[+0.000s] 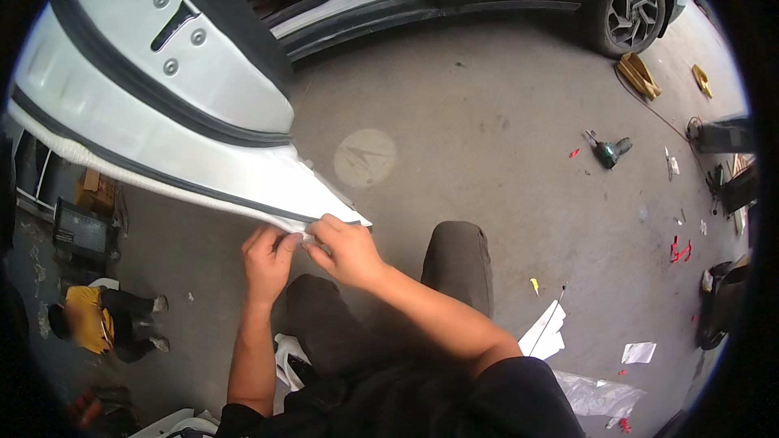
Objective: The person removes a black rubber seal from the car door frame and then installs a white trim piece along the door edge. They use a yellow utility knife to cut the trim to length and press it into place along the door's perimeter.
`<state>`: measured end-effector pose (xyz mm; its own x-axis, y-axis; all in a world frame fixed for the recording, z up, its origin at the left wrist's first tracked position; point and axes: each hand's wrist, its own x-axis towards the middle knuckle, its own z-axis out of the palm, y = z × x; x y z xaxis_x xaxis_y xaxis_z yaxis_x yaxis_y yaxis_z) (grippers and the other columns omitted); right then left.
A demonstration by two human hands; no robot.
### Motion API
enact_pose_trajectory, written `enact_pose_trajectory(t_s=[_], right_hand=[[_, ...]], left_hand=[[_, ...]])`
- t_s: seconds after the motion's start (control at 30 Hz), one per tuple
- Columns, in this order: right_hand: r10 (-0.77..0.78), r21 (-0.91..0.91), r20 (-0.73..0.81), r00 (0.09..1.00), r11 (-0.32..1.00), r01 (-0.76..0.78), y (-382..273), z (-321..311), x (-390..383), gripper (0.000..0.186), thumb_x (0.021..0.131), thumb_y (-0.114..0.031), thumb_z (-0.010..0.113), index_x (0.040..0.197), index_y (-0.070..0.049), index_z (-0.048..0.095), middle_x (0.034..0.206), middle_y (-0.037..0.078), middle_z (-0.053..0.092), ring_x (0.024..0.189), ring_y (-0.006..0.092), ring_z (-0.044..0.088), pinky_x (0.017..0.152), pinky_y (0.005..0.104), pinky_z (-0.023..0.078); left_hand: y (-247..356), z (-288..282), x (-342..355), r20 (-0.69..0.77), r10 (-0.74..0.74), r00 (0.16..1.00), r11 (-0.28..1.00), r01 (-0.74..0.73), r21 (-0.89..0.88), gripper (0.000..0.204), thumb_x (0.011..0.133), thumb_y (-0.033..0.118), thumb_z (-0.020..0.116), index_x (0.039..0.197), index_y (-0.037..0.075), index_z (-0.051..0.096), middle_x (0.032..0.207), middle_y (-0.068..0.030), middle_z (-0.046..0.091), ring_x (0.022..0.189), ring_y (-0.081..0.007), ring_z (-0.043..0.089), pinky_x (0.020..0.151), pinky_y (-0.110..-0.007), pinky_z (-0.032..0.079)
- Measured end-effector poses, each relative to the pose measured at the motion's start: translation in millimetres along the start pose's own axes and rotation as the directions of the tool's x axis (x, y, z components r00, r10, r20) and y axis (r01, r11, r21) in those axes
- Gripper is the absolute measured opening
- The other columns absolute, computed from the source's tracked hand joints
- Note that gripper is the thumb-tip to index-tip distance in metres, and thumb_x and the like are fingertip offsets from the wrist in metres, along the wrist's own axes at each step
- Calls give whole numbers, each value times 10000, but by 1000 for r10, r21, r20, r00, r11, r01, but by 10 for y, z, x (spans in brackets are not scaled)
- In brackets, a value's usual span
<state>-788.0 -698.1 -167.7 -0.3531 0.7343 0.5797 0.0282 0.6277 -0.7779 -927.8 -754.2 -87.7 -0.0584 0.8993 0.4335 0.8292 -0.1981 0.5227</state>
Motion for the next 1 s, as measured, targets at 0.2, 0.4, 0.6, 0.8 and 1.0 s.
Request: enact_pose_trajectory(t_s=[0.2,0.4,0.6,0.8,1.0], right_hand=[[-82,-50,30,996,995,83,81,-50,13,256,766,-205,726,901,-66,560,789,83,539,596,281,587,511,373,470],[-137,-152,23,990,979,139,59,-88,42,242,769,-197,709,911,-63,565,794,73,532,598,275,582,504,377,467],[-274,-190,100,956,938,289,97,-37,83,229,748,-156,700,917,-72,571,788,81,530,615,271,586,511,378,471],[-225,-326,128,966,910,255,107,-117,81,192,709,-70,704,860,-57,587,792,108,603,649,307,595,537,401,483],[-158,-343,118,980,920,190,-112,-40,82,166,798,-46,717,926,-17,615,843,102,610,603,222,567,524,294,455]], left_hand=[[-61,44,0,14,70,997,997,-71,30,122,847,132,685,876,17,656,763,-124,627,656,-290,605,585,-363,473],[-80,82,4,38,-42,998,996,45,-75,127,846,118,688,898,6,659,764,-127,628,648,-268,604,592,-334,471],[-45,39,-16,-7,-54,999,993,53,-107,131,817,96,693,811,-28,650,721,-137,628,634,-229,599,580,-331,453],[-642,-356,-415,45,-332,942,932,335,-139,240,884,249,639,949,18,639,786,-126,658,721,-216,650,665,-336,493],[-2216,-914,-3542,-468,-799,379,453,890,-53,318,906,315,576,915,6,649,828,-196,649,778,-330,638,685,-394,482]])
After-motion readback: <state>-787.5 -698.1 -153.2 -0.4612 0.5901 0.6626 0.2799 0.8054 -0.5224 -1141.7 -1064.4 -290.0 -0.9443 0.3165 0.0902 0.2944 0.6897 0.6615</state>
